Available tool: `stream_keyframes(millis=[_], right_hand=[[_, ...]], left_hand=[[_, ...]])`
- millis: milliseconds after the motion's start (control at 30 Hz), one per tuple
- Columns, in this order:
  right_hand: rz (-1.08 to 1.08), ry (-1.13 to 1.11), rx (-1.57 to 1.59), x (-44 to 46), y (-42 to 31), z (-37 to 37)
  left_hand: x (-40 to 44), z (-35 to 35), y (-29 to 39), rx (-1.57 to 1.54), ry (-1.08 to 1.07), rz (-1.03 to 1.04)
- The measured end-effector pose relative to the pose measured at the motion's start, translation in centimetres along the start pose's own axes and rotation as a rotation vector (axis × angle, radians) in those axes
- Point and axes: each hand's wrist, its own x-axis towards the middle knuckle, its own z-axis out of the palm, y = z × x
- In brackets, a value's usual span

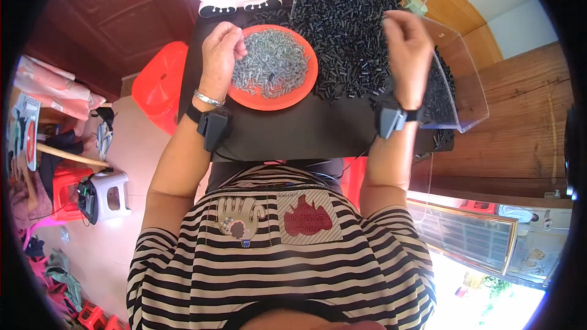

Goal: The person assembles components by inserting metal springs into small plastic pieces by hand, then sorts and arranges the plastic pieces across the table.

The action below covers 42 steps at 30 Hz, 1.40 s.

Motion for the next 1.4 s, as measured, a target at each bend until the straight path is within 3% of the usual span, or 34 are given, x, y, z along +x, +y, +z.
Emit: stream_keyframes(millis=[100, 167, 267, 367, 400, 533, 600, 1033, 1233, 1333, 1400], right_hand=[[-0.244, 0.269, -0.097, 1.7, -1.7, -3.5], [-0.341, 0.448, -0.643, 3.7, -1.1, -7.1], [-0.27, 0.314, -1.133, 5.0, 2.4, -11.6], [-0.181, 0.345, -0.629, 2.5, 3.0, -10.9], [-0.102, 0.247, -0.39, 1.0, 3.1, -9.9], [0.243, -0.19, -0.205, -6.4, 3.7, -6.6], [0.402, -0.26, -0.071, -9.6, 5.2, -5.5], [0.206, -0.47, -0.387, -11.6, 4.9, -2.4], [0.138, -0.459, -0.436, -11.7, 5.4, -2.1], [0.243, -0.342, -0.137, -11.2, 5.4, -3.0], [0.256, -0.25, -0.195, -11.1, 6.8, -4.2]], left_hand=[[0.0, 0.2, 0.2, -0.026, 0.009, 0.006], [0.1, 0.1, 0.0, -0.016, 0.004, 0.018], [0.0, 0.1, -0.3, -0.028, -0.016, 0.027], [-0.1, 0.3, 0.1, -0.036, -0.019, 0.028], [-0.1, 0.2, -0.1, -0.053, -0.025, 0.026], [-0.1, 0.2, -0.1, -0.035, -0.031, -0.001], [-0.2, 0.4, -0.2, -0.019, -0.042, 0.014], [-0.8, 1.0, -0.1, 0.017, -0.086, 0.041], [-0.8, 0.9, -0.3, 0.015, -0.108, 0.048], [-0.7, 0.8, -0.2, 0.014, -0.105, 0.051], [-0.7, 0.7, -0.2, 0.018, -0.108, 0.052]])
